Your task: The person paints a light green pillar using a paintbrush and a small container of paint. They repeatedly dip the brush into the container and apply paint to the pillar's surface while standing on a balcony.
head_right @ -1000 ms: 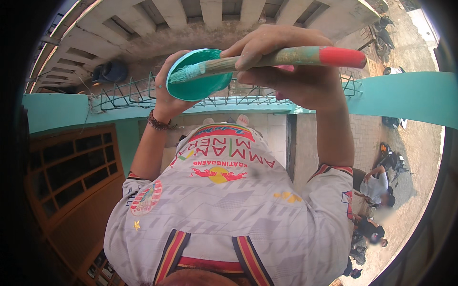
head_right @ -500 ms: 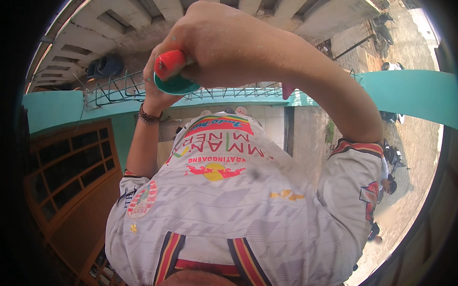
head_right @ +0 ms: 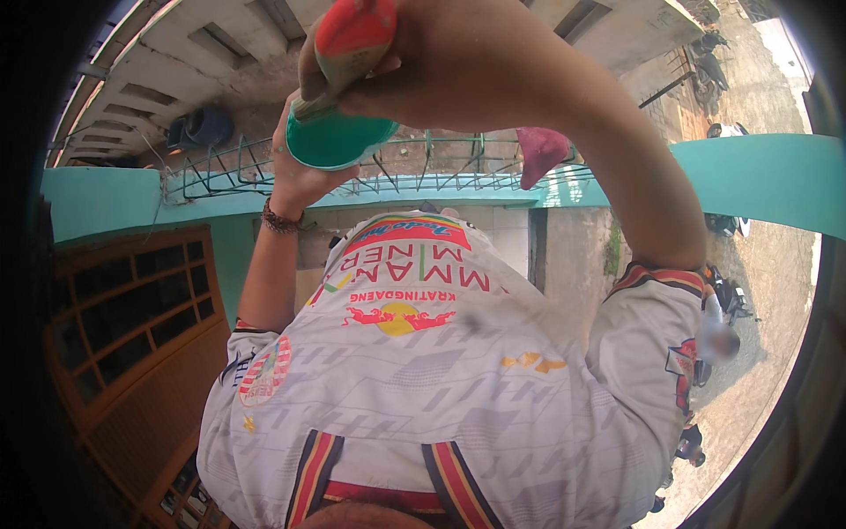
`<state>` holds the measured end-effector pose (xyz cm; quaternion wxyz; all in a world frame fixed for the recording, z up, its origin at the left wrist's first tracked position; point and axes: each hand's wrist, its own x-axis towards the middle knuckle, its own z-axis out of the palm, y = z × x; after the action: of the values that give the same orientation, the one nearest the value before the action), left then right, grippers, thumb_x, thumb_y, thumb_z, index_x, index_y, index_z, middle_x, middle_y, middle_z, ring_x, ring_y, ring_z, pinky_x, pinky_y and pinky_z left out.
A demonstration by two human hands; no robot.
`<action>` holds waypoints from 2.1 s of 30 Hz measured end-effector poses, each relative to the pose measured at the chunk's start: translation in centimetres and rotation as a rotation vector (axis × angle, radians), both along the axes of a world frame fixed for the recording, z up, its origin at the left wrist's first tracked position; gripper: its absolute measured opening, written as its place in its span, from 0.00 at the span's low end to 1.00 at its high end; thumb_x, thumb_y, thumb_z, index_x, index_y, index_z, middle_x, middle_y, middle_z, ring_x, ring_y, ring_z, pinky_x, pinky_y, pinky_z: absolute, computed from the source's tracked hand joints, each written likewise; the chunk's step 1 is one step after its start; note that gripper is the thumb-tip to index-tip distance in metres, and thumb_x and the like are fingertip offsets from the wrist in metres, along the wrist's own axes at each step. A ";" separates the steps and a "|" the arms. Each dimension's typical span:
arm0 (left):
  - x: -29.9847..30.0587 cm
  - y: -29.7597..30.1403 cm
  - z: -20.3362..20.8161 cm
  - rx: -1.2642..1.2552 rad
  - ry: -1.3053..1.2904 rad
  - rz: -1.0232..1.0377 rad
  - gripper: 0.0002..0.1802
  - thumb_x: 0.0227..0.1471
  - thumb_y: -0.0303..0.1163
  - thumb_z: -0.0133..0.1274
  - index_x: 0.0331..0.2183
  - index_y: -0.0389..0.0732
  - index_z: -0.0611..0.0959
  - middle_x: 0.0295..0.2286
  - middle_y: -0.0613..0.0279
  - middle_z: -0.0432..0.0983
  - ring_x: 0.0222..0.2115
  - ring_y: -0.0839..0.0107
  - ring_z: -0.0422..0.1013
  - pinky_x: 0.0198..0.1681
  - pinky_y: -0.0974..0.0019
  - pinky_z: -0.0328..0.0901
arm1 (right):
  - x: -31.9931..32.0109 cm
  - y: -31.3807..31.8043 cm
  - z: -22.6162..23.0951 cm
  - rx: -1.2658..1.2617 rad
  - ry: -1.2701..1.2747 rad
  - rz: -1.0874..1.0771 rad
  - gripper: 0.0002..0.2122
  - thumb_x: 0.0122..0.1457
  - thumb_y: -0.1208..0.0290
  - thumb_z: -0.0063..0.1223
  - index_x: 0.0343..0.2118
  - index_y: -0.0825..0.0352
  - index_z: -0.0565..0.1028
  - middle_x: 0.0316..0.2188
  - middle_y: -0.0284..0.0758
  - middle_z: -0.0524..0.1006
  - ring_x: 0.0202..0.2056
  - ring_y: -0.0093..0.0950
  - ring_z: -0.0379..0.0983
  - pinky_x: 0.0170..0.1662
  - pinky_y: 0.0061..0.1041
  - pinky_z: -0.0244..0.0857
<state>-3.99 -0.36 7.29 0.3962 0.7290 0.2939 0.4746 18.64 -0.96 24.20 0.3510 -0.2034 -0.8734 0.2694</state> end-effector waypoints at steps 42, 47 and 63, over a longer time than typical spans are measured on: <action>12.7 3.2 0.4 -0.296 0.026 -0.510 0.48 0.23 0.24 0.72 0.52 0.38 0.72 0.47 0.60 0.77 0.47 0.68 0.73 0.54 0.61 0.66 | 12.6 -5.9 -11.0 -0.836 1.816 -0.293 0.08 0.56 0.81 0.56 0.37 0.62 0.74 0.33 0.35 0.78 0.32 0.27 0.79 0.34 0.25 0.78; 12.7 2.0 -0.8 -0.422 -0.016 -0.468 0.42 0.23 0.25 0.75 0.47 0.37 0.77 0.43 0.60 0.79 0.44 0.68 0.75 0.51 0.60 0.69 | 15.4 -5.9 -14.2 -0.620 1.947 -0.227 0.06 0.57 0.77 0.58 0.37 0.63 0.75 0.32 0.39 0.80 0.33 0.34 0.81 0.38 0.32 0.80; 11.0 -1.9 2.2 -0.410 0.044 -0.325 0.40 0.25 0.22 0.74 0.47 0.35 0.78 0.40 0.58 0.80 0.40 0.67 0.76 0.48 0.60 0.71 | 32.6 -0.2 25.4 1.765 1.020 -1.124 0.10 0.62 0.76 0.55 0.45 0.67 0.70 0.44 0.38 0.73 0.41 0.24 0.72 0.44 0.24 0.68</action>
<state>7.06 -2.25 9.52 0.6003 0.6812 0.2715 0.3192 51.24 -1.18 49.56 0.7515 -0.1148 -0.3018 -0.5753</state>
